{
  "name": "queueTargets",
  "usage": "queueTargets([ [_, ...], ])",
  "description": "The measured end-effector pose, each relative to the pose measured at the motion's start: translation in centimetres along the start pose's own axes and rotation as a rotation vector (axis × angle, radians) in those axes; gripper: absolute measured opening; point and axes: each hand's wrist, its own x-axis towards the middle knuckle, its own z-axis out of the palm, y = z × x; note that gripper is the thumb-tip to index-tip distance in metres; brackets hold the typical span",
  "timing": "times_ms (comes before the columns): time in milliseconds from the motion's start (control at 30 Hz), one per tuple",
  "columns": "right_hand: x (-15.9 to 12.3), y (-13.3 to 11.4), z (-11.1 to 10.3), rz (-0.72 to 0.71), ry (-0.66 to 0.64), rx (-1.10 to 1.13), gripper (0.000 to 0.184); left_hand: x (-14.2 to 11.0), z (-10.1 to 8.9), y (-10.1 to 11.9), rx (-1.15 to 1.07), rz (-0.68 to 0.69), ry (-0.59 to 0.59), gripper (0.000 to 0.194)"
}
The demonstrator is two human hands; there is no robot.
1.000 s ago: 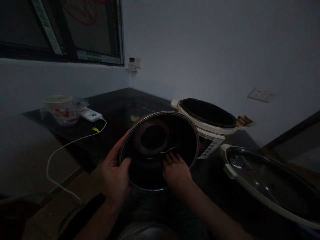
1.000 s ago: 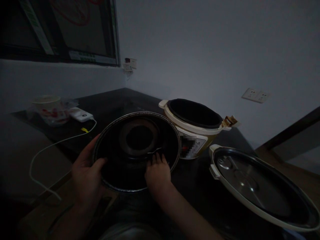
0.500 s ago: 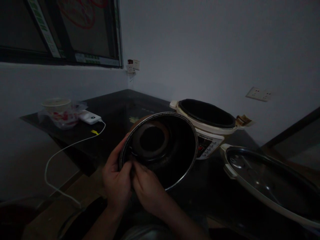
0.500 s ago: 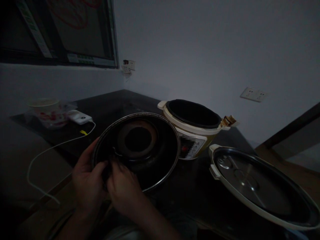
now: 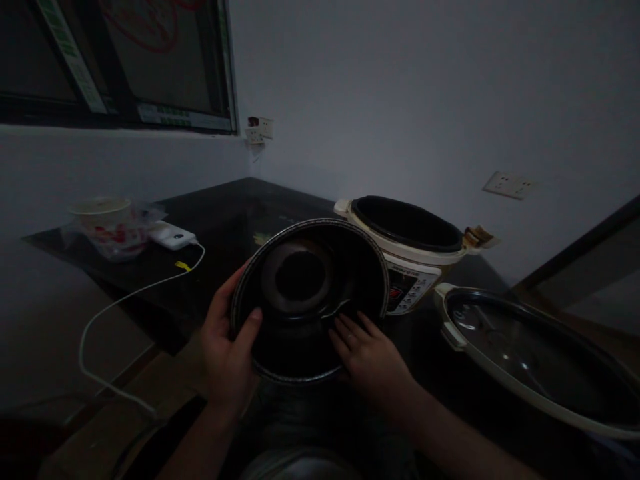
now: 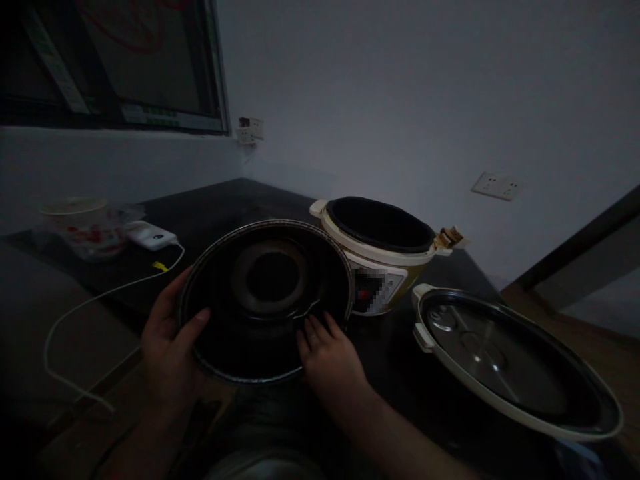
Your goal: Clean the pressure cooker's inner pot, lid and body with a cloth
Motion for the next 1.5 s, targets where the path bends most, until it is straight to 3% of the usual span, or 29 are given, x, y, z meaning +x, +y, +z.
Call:
queueTargets([
  [67, -0.4, 1.6, -0.1, 0.006, 0.089, -0.154, 0.037, 0.0, 0.0, -0.1, 0.034, -0.006, 0.01, 0.046],
  [200, -0.7, 3.0, -0.5, 0.018, 0.192, -0.29, 0.036, 0.3, 0.0, -0.6, 0.064, 0.008, 0.021, 0.044],
  [433, 0.1, 0.4, 0.3, -0.041, 0.031, -0.098, 0.036, 2.6, -0.3, -0.3, 0.022, 0.079, -0.119, 0.041],
  [633, 1.3, -2.0, 2.1, -0.075, 0.047, -0.012, 0.039, 5.0, -0.1, 0.7, -0.053, 0.197, -0.235, 0.032],
  [767, 2.0, -3.1, 2.3, -0.046, 0.032, -0.01, 0.039, 4.5, -1.1, 0.1, 0.018, 0.204, -0.187, 0.033],
  [900, 2.8, -4.2, 1.6, -0.01, 0.017, 0.054, 0.039, 1.2, -1.7, -1.9, 0.098, 0.158, -0.058, 0.056],
  [1067, 4.0, -6.3, 1.3, 0.105, 0.044, 0.22, 0.04, -2.2, -0.7, -4.3, 0.048, 0.072, 0.133, 0.071],
  [1267, 5.0, -8.8, 0.4, 0.229, 0.008, 0.489, 0.047, -1.1, 0.6, -3.8, 0.04, 0.127, 0.282, 0.051],
  [1433, 4.0, -6.5, -1.2, 0.135, -0.151, 0.575, 0.074, -0.9, 0.5, -3.2, 0.045, 0.126, 0.269, 0.046],
  [1500, 3.7, -4.6, -1.8, 0.137, -0.215, 0.517, 0.071, -0.8, 0.3, -3.2, 0.02, 0.102, 0.246, 0.048],
])
